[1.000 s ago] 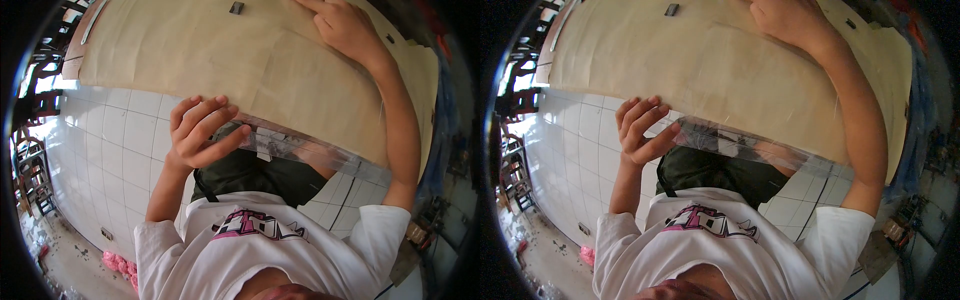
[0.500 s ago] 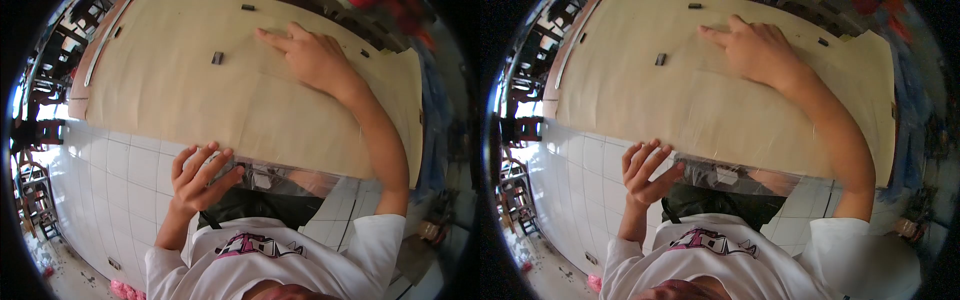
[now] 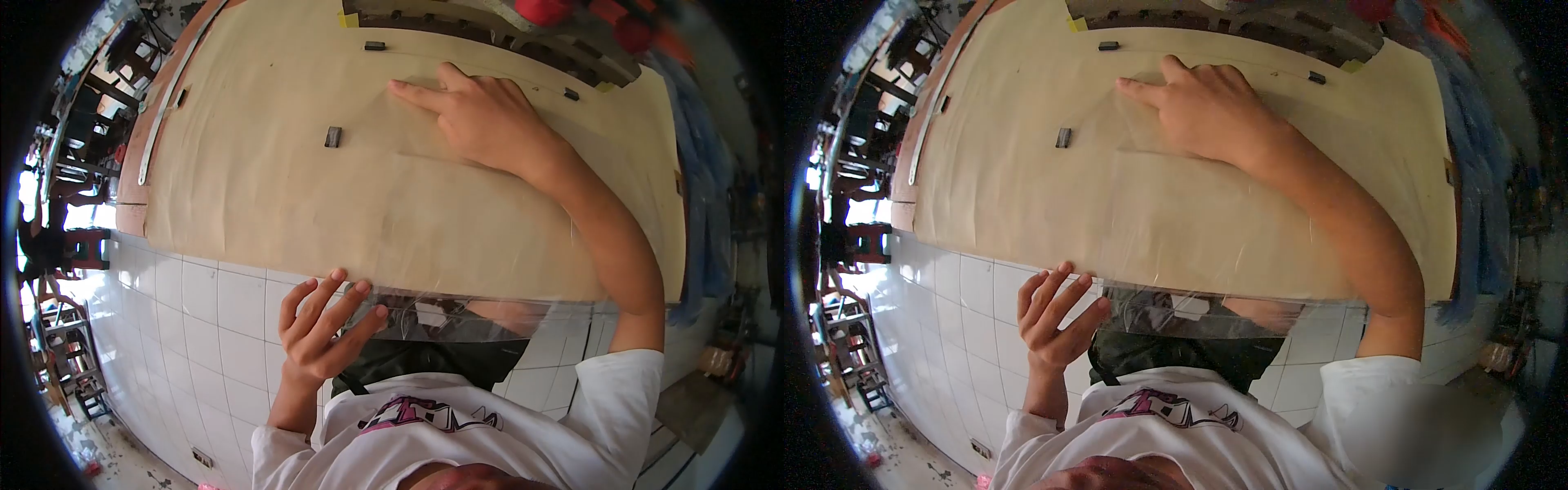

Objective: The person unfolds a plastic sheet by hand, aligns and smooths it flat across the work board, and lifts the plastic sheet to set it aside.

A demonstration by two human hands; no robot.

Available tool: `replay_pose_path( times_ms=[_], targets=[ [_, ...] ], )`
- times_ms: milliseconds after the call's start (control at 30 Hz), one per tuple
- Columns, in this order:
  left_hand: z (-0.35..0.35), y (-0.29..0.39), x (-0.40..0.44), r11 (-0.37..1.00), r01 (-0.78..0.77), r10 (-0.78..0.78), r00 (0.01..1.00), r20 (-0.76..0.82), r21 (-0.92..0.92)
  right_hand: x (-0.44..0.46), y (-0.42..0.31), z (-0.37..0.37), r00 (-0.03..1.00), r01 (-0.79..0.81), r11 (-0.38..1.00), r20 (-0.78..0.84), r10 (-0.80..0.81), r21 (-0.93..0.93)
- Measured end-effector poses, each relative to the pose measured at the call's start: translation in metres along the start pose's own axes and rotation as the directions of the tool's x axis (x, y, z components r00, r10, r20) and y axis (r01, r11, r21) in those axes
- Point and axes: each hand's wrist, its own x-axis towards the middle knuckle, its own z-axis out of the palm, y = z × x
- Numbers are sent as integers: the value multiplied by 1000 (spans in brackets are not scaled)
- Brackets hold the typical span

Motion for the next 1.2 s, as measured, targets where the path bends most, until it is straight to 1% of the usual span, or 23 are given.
replay_pose_path(
  times_ms=[167, 233, 367, 433, 567, 667, 733, 867, 933, 1000, 1067, 1133, 1167, 1200],
  targets=[
    [0, -2, 2, 1000, -17, 17, 1000, -7, 3, 0, 3, 5, 1000, 14, 999, -18, -13, 32],
    [1, -5, 3, 999, -50, 51, 998, -28, 9, 0, 4, 10, 984, 74, 996, -157, -80, -40],
    [1, -7, 2, 998, -60, 59, 997, -40, -13, -1, 6, 12, 986, 69, 997, -152, -73, -37],
    [1, -7, 2, 998, -53, 51, 998, -39, -44, -2, 5, 14, 976, 86, 995, -196, -93, -41],
    [-2, -8, -1, 996, -23, 21, 999, -29, -81, -2, 5, 14, 983, 64, 997, -169, -72, -49],
    [-3, -10, -3, 992, -10, 8, 1000, -17, -126, -1, 6, 15, 974, 81, 995, -209, -90, -50],
    [-2, -12, -4, 990, -27, 21, 999, -41, -138, -1, 6, 14, 980, 80, 996, -181, -84, -30],
    [-3, -12, -4, 990, -24, 19, 999, -39, -138, -1, 6, 14, 981, 84, 995, -171, -91, -50],
    [-5, -12, 0, 992, -47, 43, 998, -39, -121, 1, 3, 16, 981, 55, 989, -179, -79, -135],
    [-3, -13, -1, 992, -66, 60, 996, -62, -104, 1, 4, 12, 987, 50, 993, -145, -66, -111],
    [-5, -12, 0, 991, -64, 60, 997, -41, -116, -1, 5, 15, 994, 49, 997, -96, -55, -67],
    [0, -12, -2, 994, -73, 69, 996, -57, -78, 1, 9, 14, 974, 126, 992, -184, -128, -25],
    [4, -13, -4, 995, -68, 63, 995, -78, -67, 4, -9, -14, 999, 12, 1000, 34, -12, 7],
    [7, -13, -4, 996, -68, 61, 993, -105, -56, 4, -9, -11, 999, 22, 1000, 40, -22, 14]
  ],
)
